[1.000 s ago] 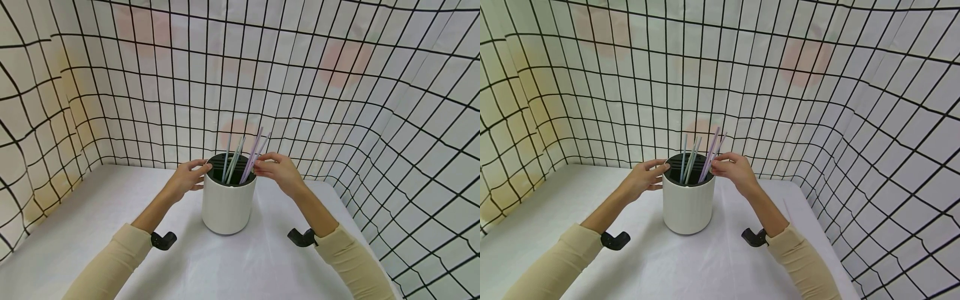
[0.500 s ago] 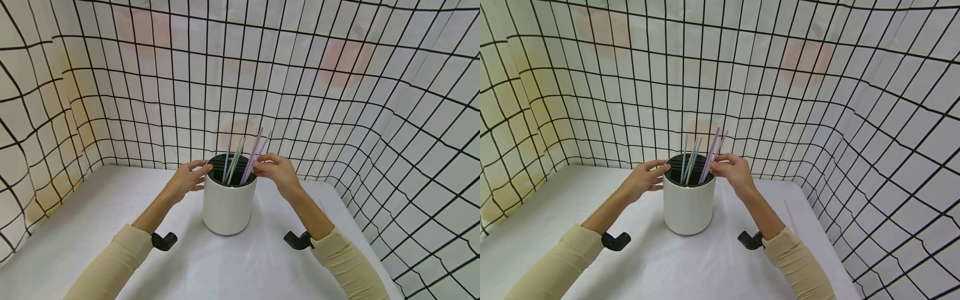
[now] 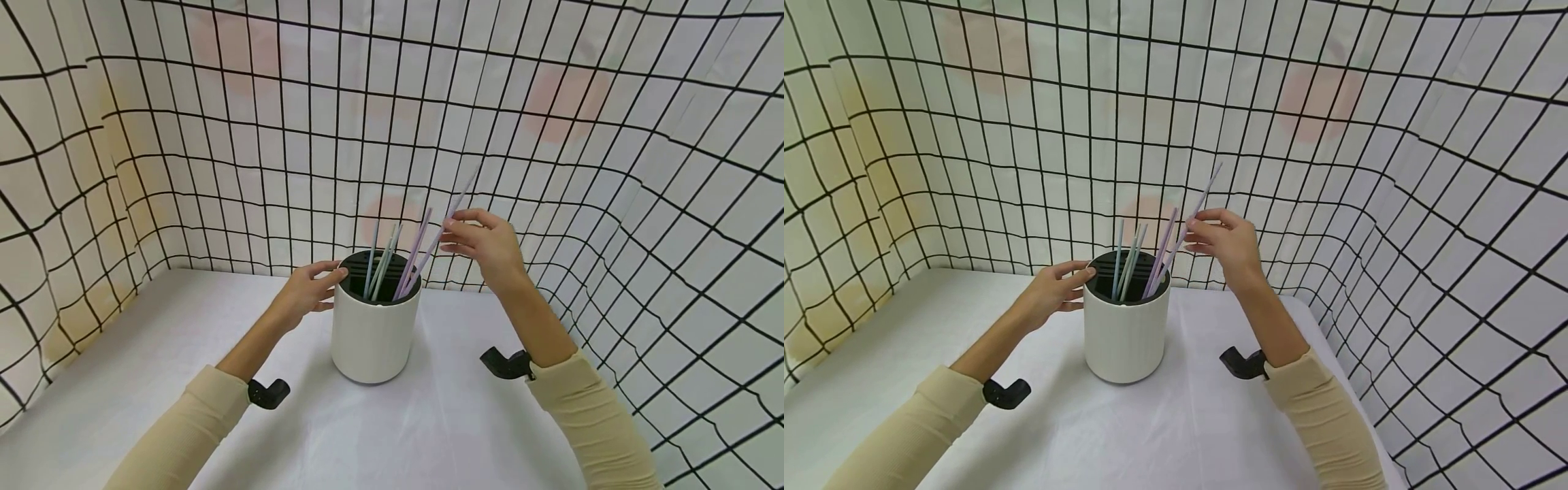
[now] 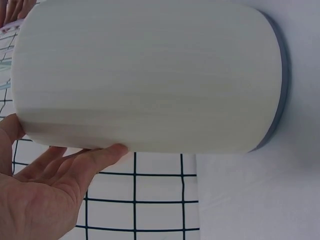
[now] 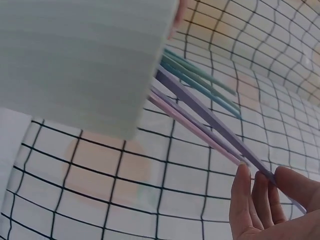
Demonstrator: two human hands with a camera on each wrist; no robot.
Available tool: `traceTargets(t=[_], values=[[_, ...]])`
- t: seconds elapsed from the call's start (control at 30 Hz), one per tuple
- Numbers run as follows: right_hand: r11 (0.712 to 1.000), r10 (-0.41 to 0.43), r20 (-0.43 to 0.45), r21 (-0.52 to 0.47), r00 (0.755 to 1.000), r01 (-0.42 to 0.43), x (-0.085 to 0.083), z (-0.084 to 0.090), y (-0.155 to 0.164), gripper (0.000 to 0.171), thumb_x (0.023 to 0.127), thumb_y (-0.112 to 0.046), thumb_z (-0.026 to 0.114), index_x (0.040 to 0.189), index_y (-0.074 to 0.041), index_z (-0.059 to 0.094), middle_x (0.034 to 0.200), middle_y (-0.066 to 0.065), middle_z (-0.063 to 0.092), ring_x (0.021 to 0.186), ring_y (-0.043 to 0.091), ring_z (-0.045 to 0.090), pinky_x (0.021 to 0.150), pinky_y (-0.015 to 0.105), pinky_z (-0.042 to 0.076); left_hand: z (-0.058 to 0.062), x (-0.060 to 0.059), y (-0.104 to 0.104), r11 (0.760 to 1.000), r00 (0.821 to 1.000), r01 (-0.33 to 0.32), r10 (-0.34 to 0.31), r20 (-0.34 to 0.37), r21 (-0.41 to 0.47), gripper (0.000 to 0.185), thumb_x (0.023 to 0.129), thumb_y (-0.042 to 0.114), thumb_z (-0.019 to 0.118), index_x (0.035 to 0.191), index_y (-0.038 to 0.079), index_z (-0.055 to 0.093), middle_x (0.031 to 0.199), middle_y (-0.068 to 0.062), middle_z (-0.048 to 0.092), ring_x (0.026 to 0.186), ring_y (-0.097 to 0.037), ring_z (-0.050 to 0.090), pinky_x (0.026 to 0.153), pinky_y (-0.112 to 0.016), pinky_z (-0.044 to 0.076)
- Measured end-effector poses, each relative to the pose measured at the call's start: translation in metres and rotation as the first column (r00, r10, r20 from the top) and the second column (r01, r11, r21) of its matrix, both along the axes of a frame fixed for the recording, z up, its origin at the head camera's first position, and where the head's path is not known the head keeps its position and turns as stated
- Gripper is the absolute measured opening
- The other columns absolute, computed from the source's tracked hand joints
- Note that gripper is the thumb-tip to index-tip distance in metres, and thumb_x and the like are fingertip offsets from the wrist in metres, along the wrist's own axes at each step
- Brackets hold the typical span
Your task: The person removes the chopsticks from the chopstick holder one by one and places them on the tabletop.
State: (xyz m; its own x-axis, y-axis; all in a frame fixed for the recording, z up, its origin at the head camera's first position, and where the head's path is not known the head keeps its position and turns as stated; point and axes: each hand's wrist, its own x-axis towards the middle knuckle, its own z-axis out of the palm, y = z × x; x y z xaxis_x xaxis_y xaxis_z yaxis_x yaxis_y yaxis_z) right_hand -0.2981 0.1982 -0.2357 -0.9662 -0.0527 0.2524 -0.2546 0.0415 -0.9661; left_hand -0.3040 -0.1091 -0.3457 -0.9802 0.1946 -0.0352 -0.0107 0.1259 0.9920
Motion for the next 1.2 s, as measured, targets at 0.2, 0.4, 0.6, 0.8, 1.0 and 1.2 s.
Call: traceTargets(t=[0.2, 0.4, 0.6, 0.8, 1.0, 1.2], values=[[0.989, -0.005, 0.008, -0.148, 1.000, 0.006, 0.000, 0.021, 0.022, 0.038, 0.091, -0.016, 0.079, 0.119, 0.003, 0.062, 0.102, 0.008, 0.074, 0.093, 0.025, 0.076, 0.085, 0.036, 0.064, 0.000, 0.000, 0.000, 1.000, 1.000, -0.001, 0.001, 0.004, 0.000, 0.062, 0.101, 0.037, 0.065, 0.154, 0.012, 0.044, 0.152, -0.016, 0.051, 0.138, -0.038, 0.052, 0.103, -0.045, 0.055], [0.964, -0.016, 0.057, -0.263, 0.998, 0.031, -0.001, 0.023, 0.052, 0.031, 0.089, -0.012, 0.079, 0.115, 0.000, 0.067, 0.101, 0.008, 0.072, 0.085, 0.024, 0.077, 0.086, 0.038, 0.063, 0.000, 0.001, 0.000, 1.000, 1.000, 0.001, -0.001, -0.005, -0.004, 0.062, 0.101, 0.037, 0.064, 0.154, 0.012, 0.044, 0.153, -0.016, 0.050, 0.137, -0.038, 0.052, 0.103, -0.046, 0.054], [0.965, -0.032, 0.161, -0.252, 0.987, 0.072, -0.009, 0.001, 0.089, 0.020, 0.092, -0.012, 0.076, 0.110, -0.005, 0.071, 0.097, 0.003, 0.072, 0.085, 0.020, 0.076, 0.089, 0.036, 0.062, 0.000, 0.001, 0.000, 1.000, 1.000, 0.001, -0.001, -0.003, -0.003, 0.062, 0.101, 0.037, 0.064, 0.154, 0.012, 0.044, 0.153, -0.016, 0.050, 0.138, -0.038, 0.052, 0.103, -0.045, 0.054], [0.974, -0.019, 0.307, -0.208, 0.952, 0.086, -0.020, -0.034, 0.132, 0.014, 0.094, -0.009, 0.074, 0.107, -0.005, 0.072, 0.091, 0.000, 0.075, 0.084, 0.016, 0.076, 0.086, 0.031, 0.063, 0.000, 0.001, 0.000, 1.000, 1.000, 0.001, -0.001, -0.003, 0.001, 0.062, 0.101, 0.037, 0.064, 0.154, 0.011, 0.043, 0.153, -0.016, 0.049, 0.138, -0.037, 0.051, 0.103, -0.044, 0.055], [0.995, -0.025, 0.420, -0.081, 0.907, 0.065, -0.028, -0.084, 0.171, 0.005, 0.097, -0.014, 0.071, 0.101, -0.013, 0.073, 0.091, -0.005, 0.074, 0.087, 0.012, 0.074, 0.086, 0.027, 0.063, 0.000, 0.001, 0.001, 1.000, 1.000, 0.001, -0.001, -0.003, 0.004, 0.062, 0.101, 0.037, 0.064, 0.154, 0.011, 0.043, 0.153, -0.015, 0.049, 0.139, -0.037, 0.051, 0.102, -0.044, 0.055], [0.999, -0.015, 0.484, 0.039, 0.875, -0.005, -0.029, -0.135, 0.200, 0.012, 0.100, -0.014, 0.065, 0.094, -0.018, 0.075, 0.091, -0.009, 0.072, 0.089, 0.009, 0.071, 0.082, 0.025, 0.062, 0.000, 0.000, 0.001, 1.000, 1.000, 0.004, -0.004, -0.004, 0.004, 0.063, 0.101, 0.038, 0.064, 0.154, 0.011, 0.042, 0.154, -0.015, 0.049, 0.139, -0.038, 0.051, 0.104, -0.046, 0.054]])
